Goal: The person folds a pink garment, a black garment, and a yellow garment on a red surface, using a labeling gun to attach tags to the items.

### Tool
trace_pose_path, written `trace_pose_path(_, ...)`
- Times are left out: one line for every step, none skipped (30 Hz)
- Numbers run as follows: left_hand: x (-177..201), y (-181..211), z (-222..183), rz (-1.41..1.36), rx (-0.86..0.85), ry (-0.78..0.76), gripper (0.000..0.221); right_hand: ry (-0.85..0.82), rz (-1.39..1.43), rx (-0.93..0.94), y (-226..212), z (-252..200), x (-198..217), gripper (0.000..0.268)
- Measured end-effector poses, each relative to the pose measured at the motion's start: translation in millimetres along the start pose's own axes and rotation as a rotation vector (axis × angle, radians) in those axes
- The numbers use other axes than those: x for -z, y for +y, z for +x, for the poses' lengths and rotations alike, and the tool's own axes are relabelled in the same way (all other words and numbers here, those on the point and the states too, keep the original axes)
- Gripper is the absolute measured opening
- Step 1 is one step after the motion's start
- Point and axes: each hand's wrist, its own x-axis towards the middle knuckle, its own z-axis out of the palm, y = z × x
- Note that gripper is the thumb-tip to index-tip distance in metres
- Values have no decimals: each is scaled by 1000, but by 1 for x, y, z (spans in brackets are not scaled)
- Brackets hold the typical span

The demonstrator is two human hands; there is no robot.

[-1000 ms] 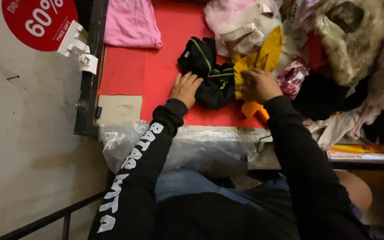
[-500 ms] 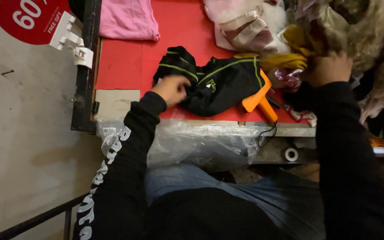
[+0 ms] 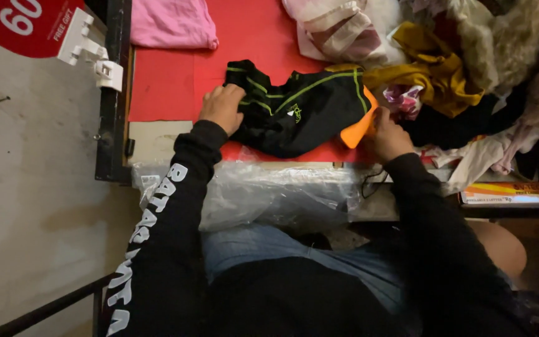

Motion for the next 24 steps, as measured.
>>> trace_pose_path(-3,-3,-8,-3,4,-3,49,-5,-1,4,4,-8,5,50)
trace_pose_path(-3,-8,-12,-1,-7,95,39,-66,45,-69,7,-12,12,51)
trace_pose_path(-3,-13,-17,1,-18,194,29,-128,90,-142,10,-15,19,53)
trace_pose_path(1,-15,-26,-1,-13,191,29,-132,88,-139,16,-24,23,53)
trace_pose_path(6,-18,-35,-18,-66,232,25,-54,2,-53,21,-32,27,52)
trace_pose_path(12,-20,-42,-32,-119,275,21,26,-83,35,27,-39,31,51)
trace_pose_path(6,-26,-43,-33,-115,275,21,25,-83,39,39,-32,20,51)
trace_pose_path(0,-32,-43,-16,-162,251,20,-51,-153,-38,52,-24,8,61)
trace_pose_path(-5,-38,-44,1,-209,226,20,-127,-223,-116,64,-17,-3,71)
trace_pose_path(-5,-37,-48,4,-207,228,20,-124,-222,-114,48,-21,11,71)
trace_pose_path(-4,-35,-52,29,-258,252,26,11,-328,-86,33,-25,25,48)
trace_pose_path(-4,-33,-57,54,-311,274,34,146,-434,-61,18,-32,39,34)
trace_pose_path(-4,-28,-57,55,-311,274,34,146,-432,-61,8,-14,35,34)
trace_pose_path(-3,-23,-56,79,-429,359,38,333,-214,139,-2,4,31,30)
trace_pose_path(-2,-18,-55,102,-548,444,42,515,11,337,-12,23,28,30)
trace_pose_path(6,-5,-61,102,-548,442,42,514,11,336,-43,18,52,30)
trace_pose_path(15,8,-68,93,-626,426,44,487,66,503,-75,14,76,42)
trace_pose_path(25,20,-72,89,-703,415,47,465,120,672,-107,13,101,56)
trace_pose_path(28,24,-74,93,-702,418,47,469,120,674,-110,16,90,56)
trace_pose_path(32,27,-78,92,-716,421,47,318,56,636,-116,21,78,78)
trace_pose_path(36,30,-80,92,-729,423,47,168,-8,595,-122,26,67,103)
trace_pose_path(50,30,-85,96,-728,423,47,171,-5,597,-113,38,52,103)
trace_pose_path(63,30,-89,114,-704,443,50,174,-69,568,-105,50,37,82)
trace_pose_path(75,30,-94,127,-680,461,53,171,-135,536,-95,61,21,63)
